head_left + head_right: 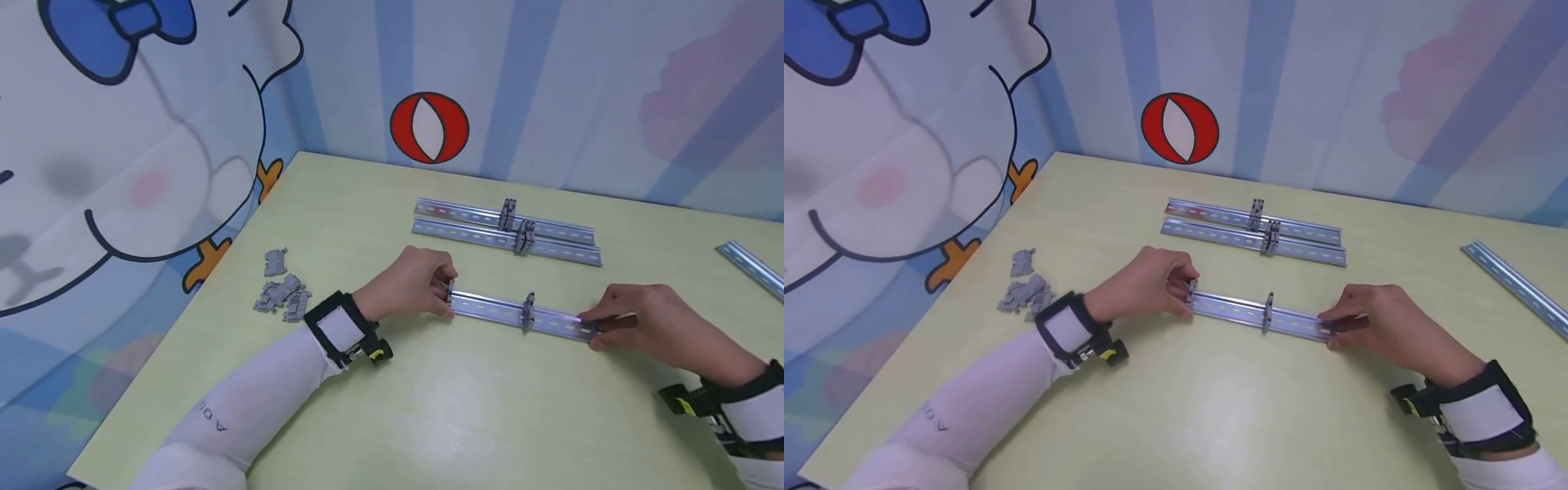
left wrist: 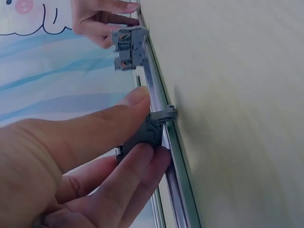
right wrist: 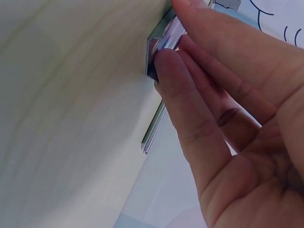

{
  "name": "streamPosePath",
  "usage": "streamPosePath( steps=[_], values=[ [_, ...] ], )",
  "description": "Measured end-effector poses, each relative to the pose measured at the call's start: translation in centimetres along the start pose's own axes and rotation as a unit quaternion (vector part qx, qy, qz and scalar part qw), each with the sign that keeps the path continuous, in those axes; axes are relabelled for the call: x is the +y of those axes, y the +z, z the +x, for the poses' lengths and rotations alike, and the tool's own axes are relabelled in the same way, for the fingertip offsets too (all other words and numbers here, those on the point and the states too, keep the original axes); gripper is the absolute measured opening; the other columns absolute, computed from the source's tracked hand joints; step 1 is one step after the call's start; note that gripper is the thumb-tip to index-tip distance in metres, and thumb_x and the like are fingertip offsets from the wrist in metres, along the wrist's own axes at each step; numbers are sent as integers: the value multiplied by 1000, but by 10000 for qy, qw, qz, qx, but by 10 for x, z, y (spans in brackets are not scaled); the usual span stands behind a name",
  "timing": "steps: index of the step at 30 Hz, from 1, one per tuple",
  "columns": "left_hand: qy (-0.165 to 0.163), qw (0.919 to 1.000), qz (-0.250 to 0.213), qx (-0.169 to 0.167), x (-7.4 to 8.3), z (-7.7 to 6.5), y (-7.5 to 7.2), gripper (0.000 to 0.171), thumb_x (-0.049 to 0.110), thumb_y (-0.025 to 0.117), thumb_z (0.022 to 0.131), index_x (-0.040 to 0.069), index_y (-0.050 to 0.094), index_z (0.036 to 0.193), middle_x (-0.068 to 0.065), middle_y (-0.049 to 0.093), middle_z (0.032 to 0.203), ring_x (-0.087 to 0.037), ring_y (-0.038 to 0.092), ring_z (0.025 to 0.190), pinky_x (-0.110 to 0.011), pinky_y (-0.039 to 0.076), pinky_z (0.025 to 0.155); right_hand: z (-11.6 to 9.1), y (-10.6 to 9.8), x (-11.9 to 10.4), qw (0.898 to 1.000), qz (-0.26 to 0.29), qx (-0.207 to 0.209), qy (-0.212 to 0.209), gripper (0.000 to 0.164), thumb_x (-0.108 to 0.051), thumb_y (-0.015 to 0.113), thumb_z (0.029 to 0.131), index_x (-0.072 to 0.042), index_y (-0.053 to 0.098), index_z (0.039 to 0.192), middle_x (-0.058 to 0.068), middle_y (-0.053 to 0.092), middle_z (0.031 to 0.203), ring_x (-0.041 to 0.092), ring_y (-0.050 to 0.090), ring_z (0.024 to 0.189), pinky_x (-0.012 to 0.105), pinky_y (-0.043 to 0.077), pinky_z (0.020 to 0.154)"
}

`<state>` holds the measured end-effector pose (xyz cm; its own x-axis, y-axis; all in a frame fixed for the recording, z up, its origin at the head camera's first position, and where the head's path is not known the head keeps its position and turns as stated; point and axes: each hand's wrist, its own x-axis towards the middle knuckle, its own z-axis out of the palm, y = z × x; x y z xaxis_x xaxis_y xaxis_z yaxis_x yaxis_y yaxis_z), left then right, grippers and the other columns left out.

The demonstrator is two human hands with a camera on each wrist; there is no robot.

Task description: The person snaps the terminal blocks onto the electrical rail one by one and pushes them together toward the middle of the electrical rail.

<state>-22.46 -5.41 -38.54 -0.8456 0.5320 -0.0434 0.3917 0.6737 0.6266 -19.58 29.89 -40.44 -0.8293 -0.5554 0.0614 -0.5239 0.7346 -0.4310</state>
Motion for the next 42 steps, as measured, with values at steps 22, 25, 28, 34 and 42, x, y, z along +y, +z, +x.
streamPosePath(
  steps=[22,25,28,34,42],
  values=[
    [494,9986,-19,-189,46,33,48,85,18,88,71,15,43,144,-7,69,113,-1,64,86,-12,47,81,0,2,4,9989,-57,232,-413,35,-10,88,67,-20,78,99,-17,61,82,-4,50,68,19,43,55],
    [633,9979,-31,-126,48,34,52,90,17,87,73,18,37,148,-9,68,118,-3,66,93,-12,48,84,0,1,3,9987,-58,248,-441,35,-9,88,66,-19,78,98,-16,60,82,-5,52,68,19,44,55],
    [668,9976,-71,-138,50,36,55,87,17,87,73,17,41,146,-8,69,118,-3,67,96,-11,48,85,1,1,2,9987,-40,242,-452,34,-8,88,66,-17,79,98,-15,60,81,-5,54,69,19,46,56],
    [620,9977,-131,-228,50,39,56,85,18,88,71,18,45,144,-4,70,115,1,66,92,-8,47,82,1,-2,0,9996,-76,94,-273,34,-9,87,68,-17,79,99,-14,61,82,-3,55,70,20,47,57],
    [726,9971,-48,-233,54,40,57,82,19,88,70,15,49,142,-3,70,114,1,66,94,-7,46,83,0,-2,0,9997,-127,55,-178,33,-12,87,70,-20,78,101,-15,61,83,-2,51,70,20,43,56]
  ],
)
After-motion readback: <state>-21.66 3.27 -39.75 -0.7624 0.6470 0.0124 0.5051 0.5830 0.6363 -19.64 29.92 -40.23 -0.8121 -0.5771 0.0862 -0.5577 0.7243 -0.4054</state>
